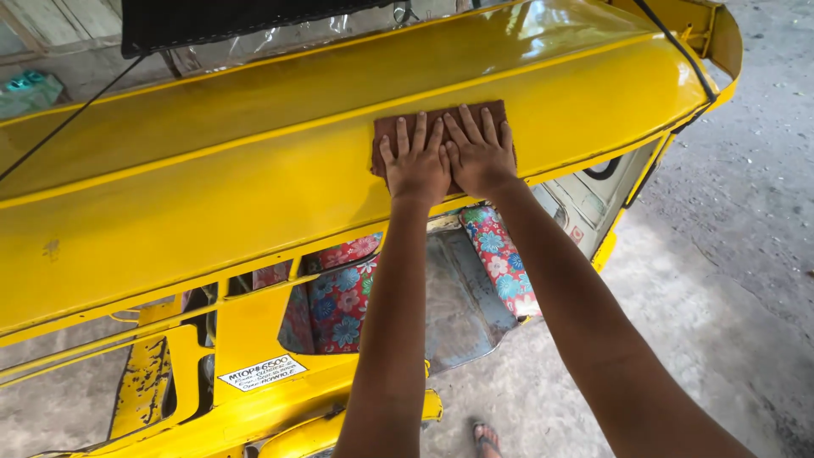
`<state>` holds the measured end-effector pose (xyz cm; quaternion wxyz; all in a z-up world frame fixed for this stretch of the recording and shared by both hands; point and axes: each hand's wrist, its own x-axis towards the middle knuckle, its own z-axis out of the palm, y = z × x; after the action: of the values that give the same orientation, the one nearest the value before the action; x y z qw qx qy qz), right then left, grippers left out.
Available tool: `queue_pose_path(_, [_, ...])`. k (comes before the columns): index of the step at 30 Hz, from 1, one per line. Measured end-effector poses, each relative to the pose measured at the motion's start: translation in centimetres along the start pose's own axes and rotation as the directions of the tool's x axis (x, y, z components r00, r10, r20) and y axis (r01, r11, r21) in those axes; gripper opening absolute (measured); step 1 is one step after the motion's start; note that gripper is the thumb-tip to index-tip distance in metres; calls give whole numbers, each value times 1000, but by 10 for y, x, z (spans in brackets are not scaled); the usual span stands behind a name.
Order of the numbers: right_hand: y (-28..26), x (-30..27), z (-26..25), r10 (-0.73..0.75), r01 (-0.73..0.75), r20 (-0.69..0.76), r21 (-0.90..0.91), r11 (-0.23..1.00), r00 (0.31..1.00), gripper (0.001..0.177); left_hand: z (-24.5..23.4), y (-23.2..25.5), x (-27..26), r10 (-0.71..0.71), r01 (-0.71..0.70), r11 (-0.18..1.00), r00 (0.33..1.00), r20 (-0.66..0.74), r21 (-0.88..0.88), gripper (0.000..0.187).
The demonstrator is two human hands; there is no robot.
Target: Sanding the yellow roof of a tricycle using sandpaper.
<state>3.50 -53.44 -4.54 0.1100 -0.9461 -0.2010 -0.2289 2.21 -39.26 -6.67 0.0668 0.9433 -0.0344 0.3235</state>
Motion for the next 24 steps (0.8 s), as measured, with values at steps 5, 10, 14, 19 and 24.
queue_pose_path(5, [15, 35, -7, 6, -7, 70, 15, 1000, 998, 62, 12, 2, 37, -35, 35, 999, 998, 43, 13, 55])
queue_pose_path(10, [47, 89, -5, -5, 1, 128, 34, 999, 992, 60, 28, 7, 93, -108, 103, 994, 981, 161, 39, 54])
queue_pose_path(14, [83, 146, -14, -73, 85, 219, -45, 995, 973, 62, 34, 23, 157, -181, 169, 984, 924, 338, 65, 60])
queue_pose_path(19, [131, 216, 17, -130, 116, 318, 60, 991, 939, 64, 43, 40, 211, -286, 301, 952, 801, 526, 61, 65])
queue_pose_path(24, [154, 253, 21, -113, 114, 469, 27, 993, 876, 67, 72, 43, 253, -329, 324, 938, 734, 594, 120, 68])
